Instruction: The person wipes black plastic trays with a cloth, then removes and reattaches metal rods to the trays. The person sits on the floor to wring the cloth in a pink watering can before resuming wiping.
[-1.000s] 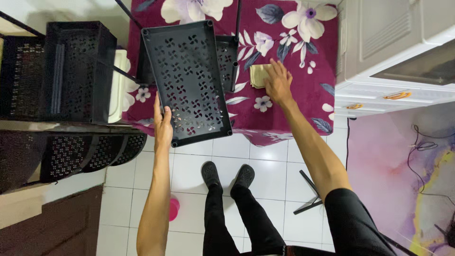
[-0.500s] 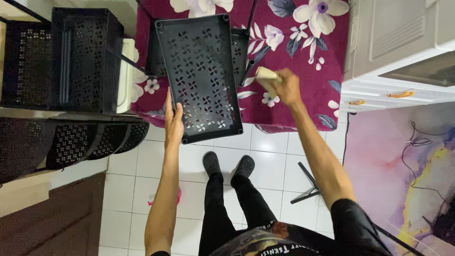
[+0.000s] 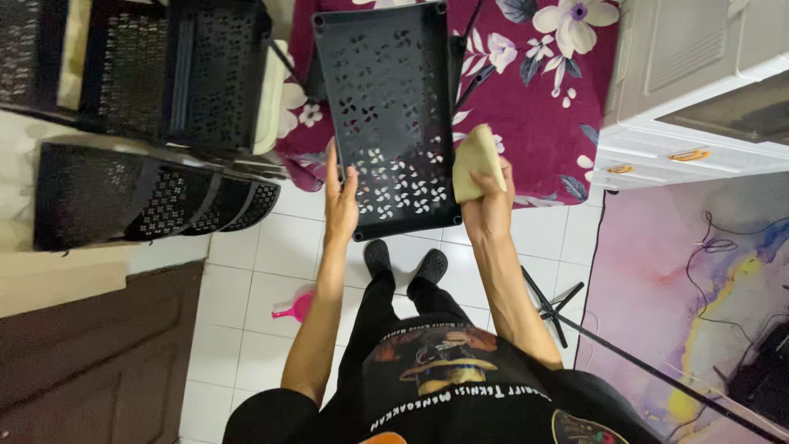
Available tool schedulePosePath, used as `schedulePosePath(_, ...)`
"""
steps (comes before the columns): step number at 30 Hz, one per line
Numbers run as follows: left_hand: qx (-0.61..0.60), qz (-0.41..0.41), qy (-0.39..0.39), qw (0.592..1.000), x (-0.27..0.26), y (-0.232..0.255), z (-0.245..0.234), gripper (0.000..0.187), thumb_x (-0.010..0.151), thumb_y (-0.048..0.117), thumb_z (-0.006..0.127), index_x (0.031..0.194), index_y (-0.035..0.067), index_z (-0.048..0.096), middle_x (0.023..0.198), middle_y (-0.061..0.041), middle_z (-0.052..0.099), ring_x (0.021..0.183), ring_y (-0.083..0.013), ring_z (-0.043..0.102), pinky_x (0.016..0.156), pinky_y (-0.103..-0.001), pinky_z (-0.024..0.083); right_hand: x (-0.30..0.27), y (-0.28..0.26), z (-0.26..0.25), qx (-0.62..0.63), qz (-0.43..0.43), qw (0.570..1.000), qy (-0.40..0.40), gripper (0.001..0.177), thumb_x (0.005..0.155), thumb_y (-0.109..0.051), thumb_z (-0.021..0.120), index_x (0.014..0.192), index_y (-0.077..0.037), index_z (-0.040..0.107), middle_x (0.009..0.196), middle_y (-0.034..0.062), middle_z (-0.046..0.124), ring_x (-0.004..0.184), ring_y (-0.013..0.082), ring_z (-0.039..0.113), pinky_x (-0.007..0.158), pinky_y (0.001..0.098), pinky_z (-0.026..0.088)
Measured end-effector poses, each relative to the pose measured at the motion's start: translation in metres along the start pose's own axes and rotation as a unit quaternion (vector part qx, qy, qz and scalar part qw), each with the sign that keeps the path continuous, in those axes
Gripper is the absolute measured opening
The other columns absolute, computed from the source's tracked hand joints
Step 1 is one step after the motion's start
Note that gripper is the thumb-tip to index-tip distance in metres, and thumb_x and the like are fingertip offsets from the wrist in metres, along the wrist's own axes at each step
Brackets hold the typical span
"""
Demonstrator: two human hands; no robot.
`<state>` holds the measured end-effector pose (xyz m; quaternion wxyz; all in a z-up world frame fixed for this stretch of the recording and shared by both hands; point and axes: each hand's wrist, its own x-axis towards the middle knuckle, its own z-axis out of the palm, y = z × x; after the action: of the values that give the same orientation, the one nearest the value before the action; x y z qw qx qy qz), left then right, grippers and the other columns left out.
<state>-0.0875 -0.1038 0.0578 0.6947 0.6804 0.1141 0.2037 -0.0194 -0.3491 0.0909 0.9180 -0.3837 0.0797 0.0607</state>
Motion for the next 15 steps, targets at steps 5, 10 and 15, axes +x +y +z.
schedulePosePath(5,0.037,0.056,-0.009,0.998,-0.034,0.044,-0.005,0.057,0.115,0.025,0.046,0.166,0.007,0.026,0.174,-0.015,0.027,0.161,-0.0257,0.025,0.130,-0.037,0.022,-0.004,-0.005,0.051,-0.084,-0.167,0.982,-0.040,0.051,0.095,0.008,0.058,0.144,-0.002,0.046,0.135,0.0166,0.056,0.125,0.0289,0.059,0.111,0.0428,0.051)
schedulePosePath(10,-0.016,-0.011,-0.060,0.998,-0.061,0.076,-0.003,0.060,0.108,0.023,0.047,0.163,0.007,0.027,0.166,-0.014,0.038,0.143,-0.0265,0.047,0.116,-0.037,0.040,0.032,0.011,0.102,-0.404,-0.412,0.817,0.009,0.050,0.112,0.007,0.058,0.158,-0.006,0.045,0.158,0.0145,0.054,0.140,0.0259,0.062,0.118,0.0431,0.052)
schedulePosePath(15,0.115,0.106,-0.108,0.982,-0.079,0.085,0.003,0.054,0.111,0.016,0.051,0.161,0.003,0.034,0.166,-0.018,0.040,0.154,-0.0289,0.040,0.125,-0.038,0.031,0.023,0.044,0.137,-0.638,-0.452,0.622,-0.046,0.077,0.093,0.023,0.046,0.164,-0.003,0.035,0.173,0.0156,0.026,0.163,0.0313,0.023,0.135,0.0558,0.016)
